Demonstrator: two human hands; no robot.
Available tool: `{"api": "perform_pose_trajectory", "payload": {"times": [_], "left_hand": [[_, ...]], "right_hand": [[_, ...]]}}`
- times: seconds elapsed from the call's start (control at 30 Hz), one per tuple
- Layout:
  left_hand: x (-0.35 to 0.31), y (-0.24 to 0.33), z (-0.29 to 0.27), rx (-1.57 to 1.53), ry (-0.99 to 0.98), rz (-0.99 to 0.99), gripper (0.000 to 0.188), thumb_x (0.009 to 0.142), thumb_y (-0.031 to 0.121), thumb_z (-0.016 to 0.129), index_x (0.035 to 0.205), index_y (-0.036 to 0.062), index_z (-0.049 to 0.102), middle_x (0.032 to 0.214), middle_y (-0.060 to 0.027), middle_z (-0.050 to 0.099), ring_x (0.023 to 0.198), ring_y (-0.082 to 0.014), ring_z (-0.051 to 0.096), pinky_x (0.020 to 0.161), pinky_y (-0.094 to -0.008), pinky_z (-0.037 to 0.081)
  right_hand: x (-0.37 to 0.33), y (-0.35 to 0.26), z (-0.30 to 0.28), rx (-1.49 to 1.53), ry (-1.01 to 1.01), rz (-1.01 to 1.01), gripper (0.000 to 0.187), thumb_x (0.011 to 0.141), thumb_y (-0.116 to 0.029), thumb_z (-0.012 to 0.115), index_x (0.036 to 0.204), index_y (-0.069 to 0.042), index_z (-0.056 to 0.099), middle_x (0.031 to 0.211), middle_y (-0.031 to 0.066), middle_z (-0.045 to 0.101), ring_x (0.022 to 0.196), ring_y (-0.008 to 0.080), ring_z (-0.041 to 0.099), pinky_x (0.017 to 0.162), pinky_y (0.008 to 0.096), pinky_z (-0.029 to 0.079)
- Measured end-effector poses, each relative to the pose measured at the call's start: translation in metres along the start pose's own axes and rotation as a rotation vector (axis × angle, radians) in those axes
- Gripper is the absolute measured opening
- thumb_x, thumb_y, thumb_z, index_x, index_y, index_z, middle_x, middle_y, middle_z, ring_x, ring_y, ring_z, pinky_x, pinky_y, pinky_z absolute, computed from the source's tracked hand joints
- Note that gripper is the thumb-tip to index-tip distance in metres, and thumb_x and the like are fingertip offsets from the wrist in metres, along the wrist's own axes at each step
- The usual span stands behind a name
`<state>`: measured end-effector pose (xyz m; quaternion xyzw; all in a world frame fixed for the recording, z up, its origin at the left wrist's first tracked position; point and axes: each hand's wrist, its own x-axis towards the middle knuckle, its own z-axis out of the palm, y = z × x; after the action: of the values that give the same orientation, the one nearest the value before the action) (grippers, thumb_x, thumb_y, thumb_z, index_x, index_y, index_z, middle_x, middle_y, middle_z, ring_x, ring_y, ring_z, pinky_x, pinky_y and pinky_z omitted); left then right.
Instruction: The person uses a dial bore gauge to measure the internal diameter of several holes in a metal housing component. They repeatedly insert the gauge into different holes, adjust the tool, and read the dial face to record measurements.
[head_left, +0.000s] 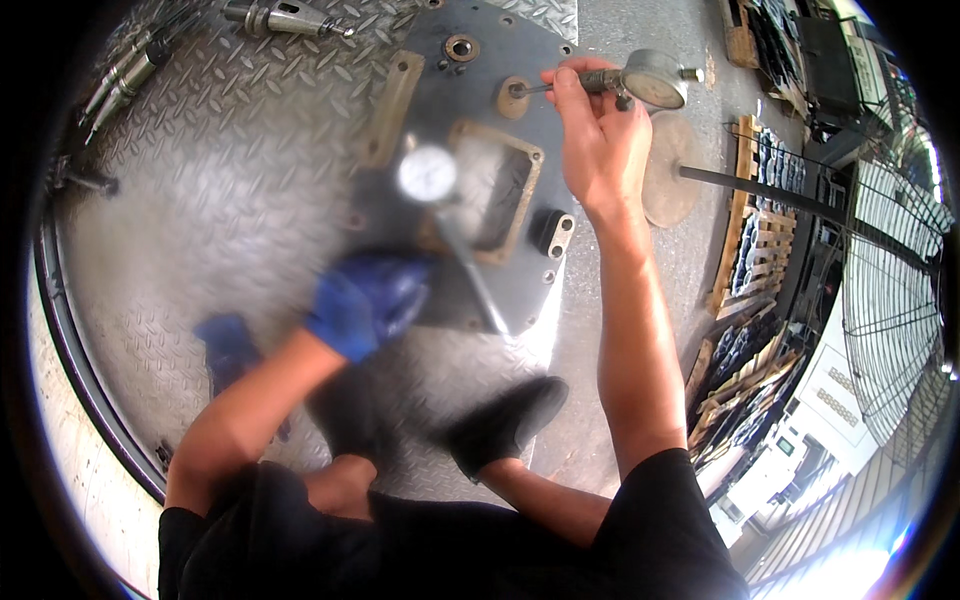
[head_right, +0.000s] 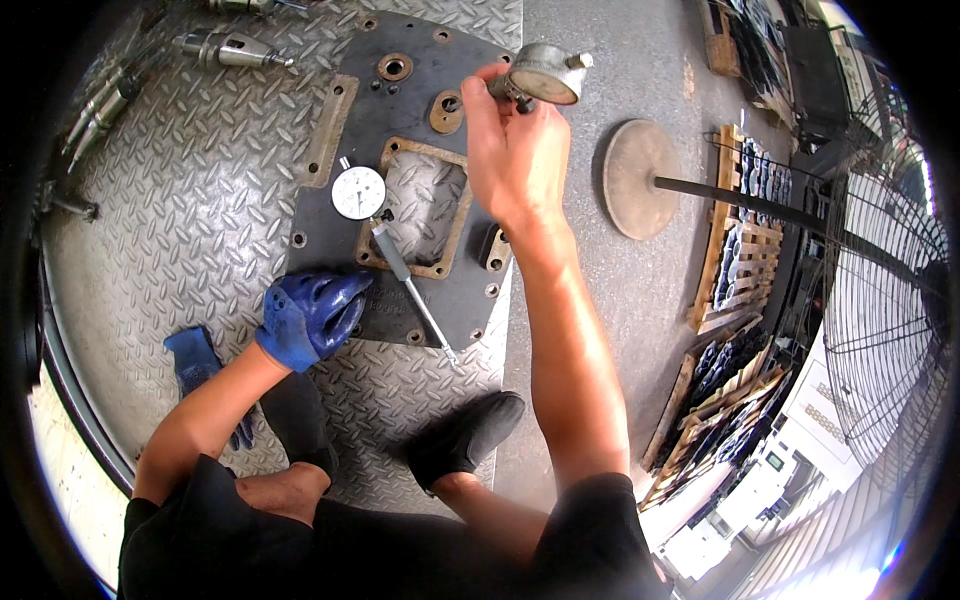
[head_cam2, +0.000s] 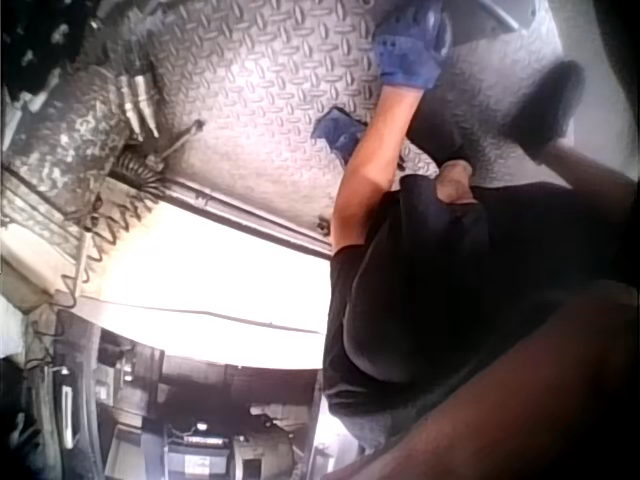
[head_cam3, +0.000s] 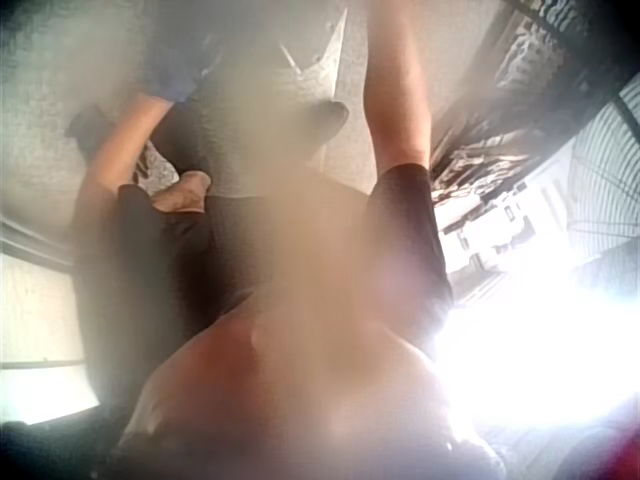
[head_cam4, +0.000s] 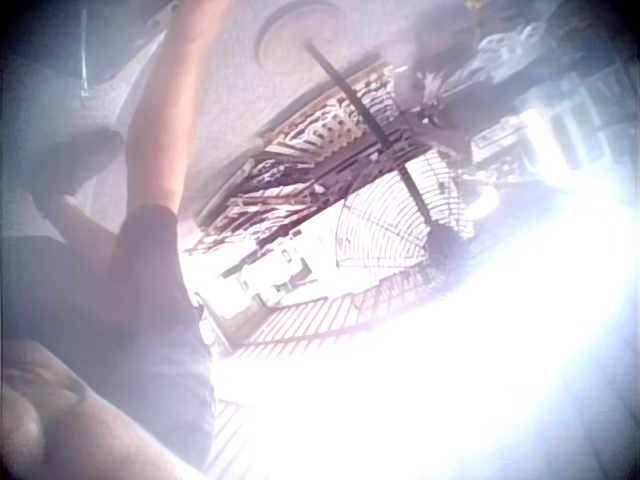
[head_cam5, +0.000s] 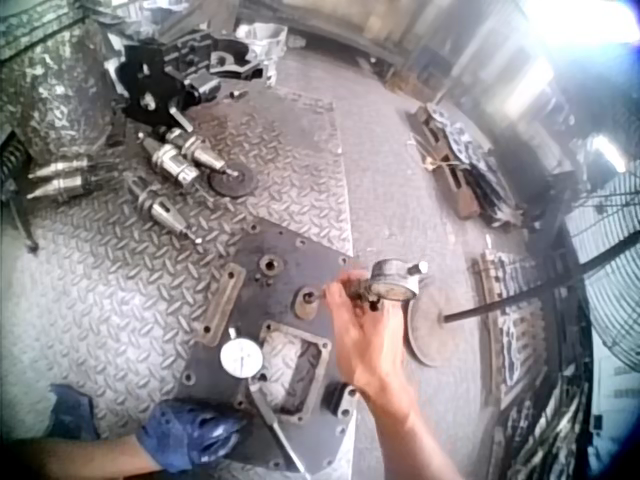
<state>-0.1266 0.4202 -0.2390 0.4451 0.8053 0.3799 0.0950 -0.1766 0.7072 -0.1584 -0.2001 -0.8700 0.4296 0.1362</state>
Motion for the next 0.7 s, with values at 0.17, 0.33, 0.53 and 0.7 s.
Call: {"api": "perform_pose_trajectory", "payload": {"times": [0.17, 0.33, 0.53, 0.7], "left_hand": [[0.000, -0.001, 0.001, -0.023, 0.015, 0.011, 0.028, 0.090, 0.015, 0.072, 0.117, 0.0109, 0.075, 0.092, -0.0112, 0.075, 0.076, -0.0333, 0.071, 0.067, -0.0452, 0.058], [0.000, 0.001, 0.001, -0.011, 0.013, 0.008, 0.027, 0.090, 0.015, 0.072, 0.117, 0.0113, 0.075, 0.094, -0.0113, 0.075, 0.077, -0.0338, 0.071, 0.068, -0.0456, 0.058], [-0.001, -0.001, 0.002, -0.033, 0.011, 0.003, 0.027, 0.090, 0.015, 0.072, 0.117, 0.0116, 0.075, 0.096, -0.0120, 0.076, 0.079, -0.0349, 0.072, 0.070, -0.0460, 0.059], [-0.002, 0.000, 0.003, -0.026, -0.005, -0.015, 0.028, 0.089, 0.015, 0.073, 0.117, 0.0111, 0.075, 0.096, -0.0118, 0.076, 0.078, -0.0343, 0.072, 0.070, -0.0459, 0.059]], "right_hand": [[-0.011, -0.007, 0.001, 0.030, -0.003, 0.014, 0.025, 0.105, -0.018, 0.065, 0.114, 0.005, 0.067, 0.100, 0.0116, 0.078, 0.094, 0.0145, 0.072, 0.086, 0.0296, 0.056], [-0.003, -0.008, -0.001, -0.044, -0.016, -0.004, 0.025, 0.106, -0.020, 0.064, 0.111, 0.004, 0.069, 0.099, 0.0104, 0.078, 0.091, 0.0145, 0.072, 0.085, 0.0295, 0.057], [0.005, -0.004, -0.002, -0.087, -0.018, -0.027, 0.025, 0.106, -0.020, 0.064, 0.110, 0.004, 0.070, 0.098, 0.0099, 0.078, 0.090, 0.0139, 0.072, 0.085, 0.0296, 0.057], [0.005, -0.004, 0.000, -0.053, 0.001, -0.018, 0.024, 0.104, -0.021, 0.063, 0.107, 0.002, 0.070, 0.091, 0.0105, 0.076, 0.085, 0.0171, 0.071, 0.082, 0.0329, 0.056]]}}
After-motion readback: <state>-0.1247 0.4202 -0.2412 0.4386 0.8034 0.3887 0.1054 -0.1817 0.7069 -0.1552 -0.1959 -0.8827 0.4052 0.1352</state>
